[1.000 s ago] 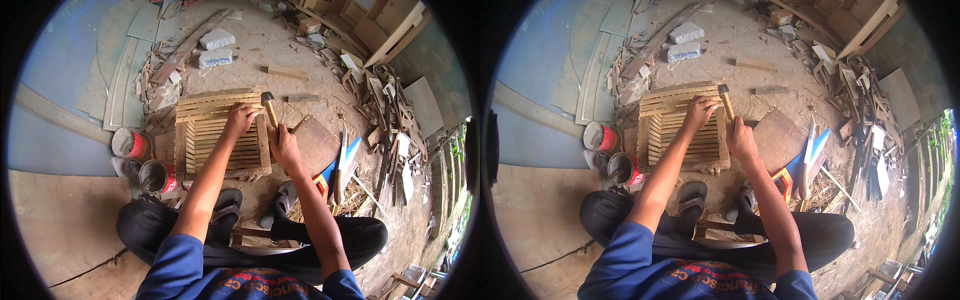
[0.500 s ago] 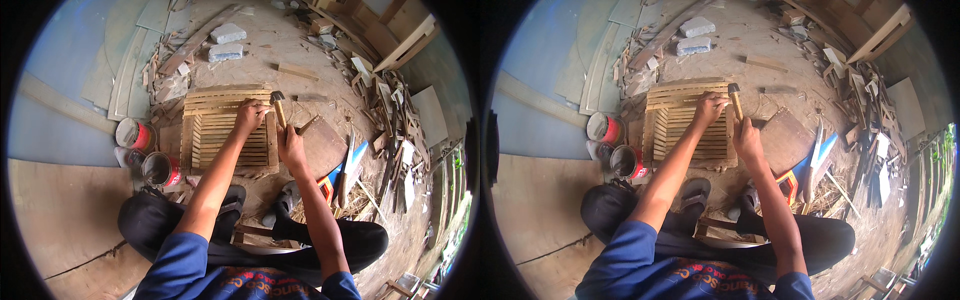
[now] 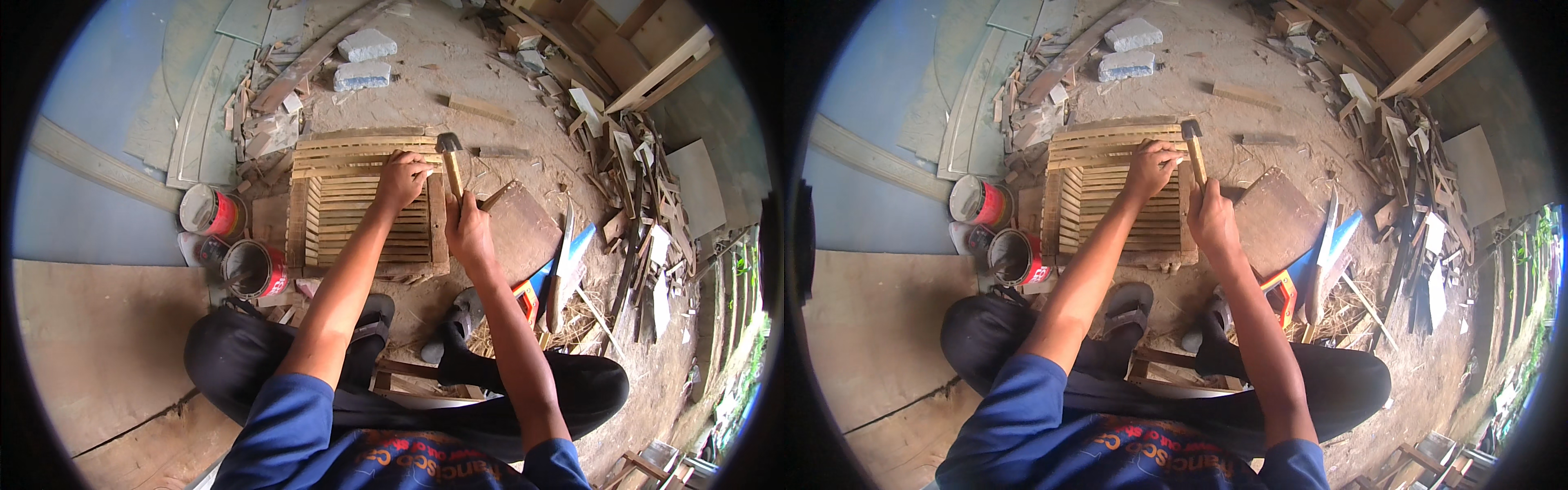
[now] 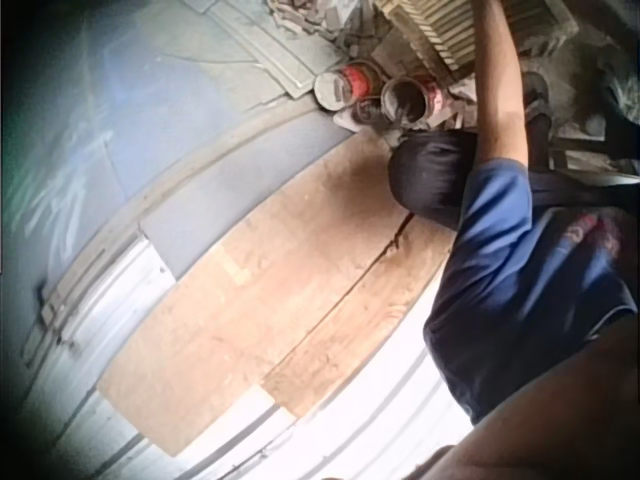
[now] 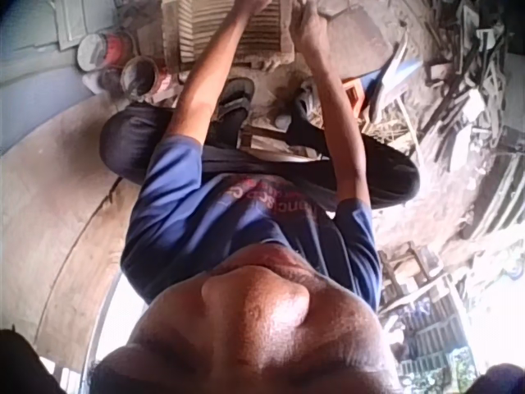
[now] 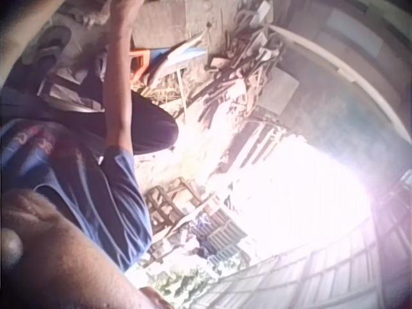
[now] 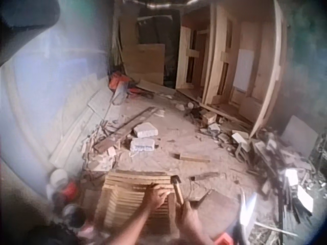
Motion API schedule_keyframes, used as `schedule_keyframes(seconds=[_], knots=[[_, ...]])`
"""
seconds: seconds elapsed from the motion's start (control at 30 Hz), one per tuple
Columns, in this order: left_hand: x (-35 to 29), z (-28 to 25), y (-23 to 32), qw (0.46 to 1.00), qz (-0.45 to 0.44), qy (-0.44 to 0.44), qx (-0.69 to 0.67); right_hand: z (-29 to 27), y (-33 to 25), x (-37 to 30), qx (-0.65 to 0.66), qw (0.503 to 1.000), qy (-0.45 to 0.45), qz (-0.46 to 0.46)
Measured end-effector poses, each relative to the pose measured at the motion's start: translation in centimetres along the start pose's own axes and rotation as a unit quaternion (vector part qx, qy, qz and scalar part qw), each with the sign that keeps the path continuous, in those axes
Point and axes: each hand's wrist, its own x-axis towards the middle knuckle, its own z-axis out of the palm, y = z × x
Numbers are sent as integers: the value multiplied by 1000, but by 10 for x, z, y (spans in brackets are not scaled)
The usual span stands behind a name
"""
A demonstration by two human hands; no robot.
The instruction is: The person hammers nails into a wooden slatted structure, then uses a knife to split and shape a thin wooden strip. The person inserts the shaped strip into the structure and adjusts the slats.
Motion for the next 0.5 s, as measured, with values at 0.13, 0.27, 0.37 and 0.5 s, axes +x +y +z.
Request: schedule_keyframes(seconds=[0.13, 0.27, 0.37, 0.5], knots=[[-2, -1, -2, 1000, 0, -1, 7, -2, 2, 2, 0, 1000, 0, 4], [-2, -1, -2, 1000, 5, 4, 7, -3, 8, 1, 2, 1000, -20, -1], [-2, -1, -2, 1000, -16, -8, -10, -3, 4, 0, 12, 1000, -3, -1], [0, -2, -4, 1000, 5, -11, 2, 0, 11, 3, -67, 997, -34, -10]])
